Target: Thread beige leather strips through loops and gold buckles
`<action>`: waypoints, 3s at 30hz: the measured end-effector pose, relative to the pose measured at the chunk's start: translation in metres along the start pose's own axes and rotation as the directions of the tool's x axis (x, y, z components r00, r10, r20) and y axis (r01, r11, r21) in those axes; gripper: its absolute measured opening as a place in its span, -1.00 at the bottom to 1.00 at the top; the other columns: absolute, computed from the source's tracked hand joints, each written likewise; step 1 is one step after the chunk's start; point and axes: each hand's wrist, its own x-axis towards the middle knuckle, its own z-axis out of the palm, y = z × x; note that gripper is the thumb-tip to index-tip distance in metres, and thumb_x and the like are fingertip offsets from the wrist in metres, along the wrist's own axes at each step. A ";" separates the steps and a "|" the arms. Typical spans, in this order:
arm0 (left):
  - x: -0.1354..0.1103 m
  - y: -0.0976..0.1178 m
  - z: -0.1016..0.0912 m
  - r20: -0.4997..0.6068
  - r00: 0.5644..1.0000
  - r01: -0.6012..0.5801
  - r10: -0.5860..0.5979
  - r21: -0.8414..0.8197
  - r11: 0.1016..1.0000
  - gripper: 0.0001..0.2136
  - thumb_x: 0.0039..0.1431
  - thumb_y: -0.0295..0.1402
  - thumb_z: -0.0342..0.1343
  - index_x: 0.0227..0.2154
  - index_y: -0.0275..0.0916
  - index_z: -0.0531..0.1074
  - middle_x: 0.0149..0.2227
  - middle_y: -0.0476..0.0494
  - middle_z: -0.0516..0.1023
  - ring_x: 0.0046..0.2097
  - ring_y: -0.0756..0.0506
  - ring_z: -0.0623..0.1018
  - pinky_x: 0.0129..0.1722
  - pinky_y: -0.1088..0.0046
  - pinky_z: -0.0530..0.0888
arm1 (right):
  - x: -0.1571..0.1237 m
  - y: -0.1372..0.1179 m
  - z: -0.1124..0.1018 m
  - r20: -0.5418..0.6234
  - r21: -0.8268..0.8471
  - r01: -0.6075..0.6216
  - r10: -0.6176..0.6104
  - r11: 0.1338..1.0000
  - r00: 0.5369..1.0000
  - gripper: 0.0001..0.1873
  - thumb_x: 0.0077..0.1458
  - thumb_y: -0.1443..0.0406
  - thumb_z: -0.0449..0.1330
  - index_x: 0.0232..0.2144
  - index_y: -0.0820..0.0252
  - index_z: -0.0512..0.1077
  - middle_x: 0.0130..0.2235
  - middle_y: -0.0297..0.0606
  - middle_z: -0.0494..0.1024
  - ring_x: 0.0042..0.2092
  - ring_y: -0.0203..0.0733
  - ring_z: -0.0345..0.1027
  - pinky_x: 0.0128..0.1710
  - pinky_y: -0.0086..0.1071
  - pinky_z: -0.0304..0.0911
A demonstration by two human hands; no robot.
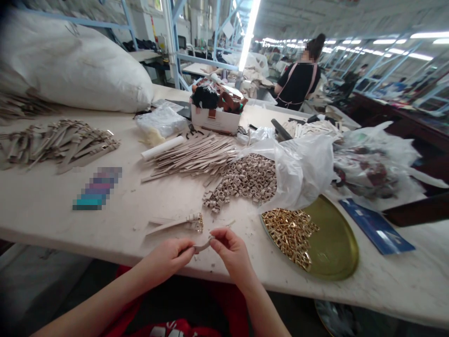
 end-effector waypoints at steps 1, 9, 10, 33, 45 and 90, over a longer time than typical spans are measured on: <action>0.000 0.000 0.000 0.007 1.000 0.002 -0.002 0.027 1.000 -0.76 0.10 -0.31 -0.14 -0.60 -0.24 0.30 -0.62 0.03 0.27 -0.54 0.01 0.27 -0.54 0.51 0.03 | -0.002 0.000 0.000 -0.006 -0.027 0.003 -0.003 1.000 1.000 -0.75 -0.21 0.19 0.30 -0.42 0.16 0.42 -0.46 -0.38 0.42 -0.41 -0.31 0.24 -0.39 -0.43 0.16; -0.004 -0.001 0.002 -0.003 0.999 0.049 -0.049 0.042 0.998 -0.72 0.11 -0.23 -0.14 -0.62 -0.23 0.25 -0.64 0.05 0.19 -0.55 0.02 0.23 -0.55 0.51 -0.02 | -0.012 0.000 0.004 0.038 0.011 -0.033 0.032 0.999 0.999 -0.72 -0.23 0.15 0.30 -0.46 0.15 0.36 -0.59 -0.43 0.36 -0.51 -0.33 0.21 -0.50 -0.44 0.11; -0.005 0.000 0.002 0.004 0.999 0.053 -0.053 0.049 0.997 -0.72 0.11 -0.24 -0.14 -0.63 -0.24 0.25 -0.65 0.06 0.17 -0.55 0.02 0.22 -0.55 0.51 -0.03 | -0.013 0.001 0.004 0.054 0.015 -0.038 0.037 0.999 0.998 -0.72 -0.23 0.15 0.29 -0.46 0.16 0.36 -0.60 -0.43 0.36 -0.52 -0.33 0.21 -0.49 -0.44 0.11; -0.015 0.004 0.023 0.002 0.999 -0.040 0.040 -0.033 0.999 -0.73 0.16 -0.25 -0.18 -0.49 -0.24 0.34 -0.51 -0.03 0.41 -0.44 -0.04 0.35 -0.47 0.52 0.16 | -0.023 0.004 0.006 0.143 -0.038 -0.056 0.061 0.998 0.988 -0.72 -0.17 0.13 0.25 -0.43 0.18 0.36 -0.59 -0.43 0.42 -0.53 -0.33 0.27 -0.49 -0.46 0.11; -0.004 0.000 0.016 0.003 1.000 0.001 -0.002 0.067 0.998 -0.74 0.15 -0.23 -0.16 -0.52 -0.22 0.33 -0.53 -0.05 0.39 -0.46 -0.05 0.35 -0.49 0.50 0.11 | -0.002 0.007 -0.006 0.063 -0.091 -0.049 0.055 0.995 0.996 -0.77 -0.18 0.17 0.23 -0.49 0.19 0.32 -0.60 -0.47 0.34 -0.57 -0.36 0.22 -0.54 -0.46 0.14; -0.020 -0.009 0.017 -0.065 0.992 0.087 -0.106 -0.249 0.965 -0.78 0.09 -0.30 -0.15 -0.52 -0.26 0.33 -0.68 0.13 0.14 -0.61 0.06 0.18 -0.61 0.56 0.08 | -0.020 0.007 0.026 -0.038 0.159 -0.014 0.021 0.987 0.999 -0.66 -0.16 0.16 0.27 -0.31 0.20 0.41 -0.47 -0.36 0.47 -0.45 -0.31 0.30 -0.39 -0.40 0.20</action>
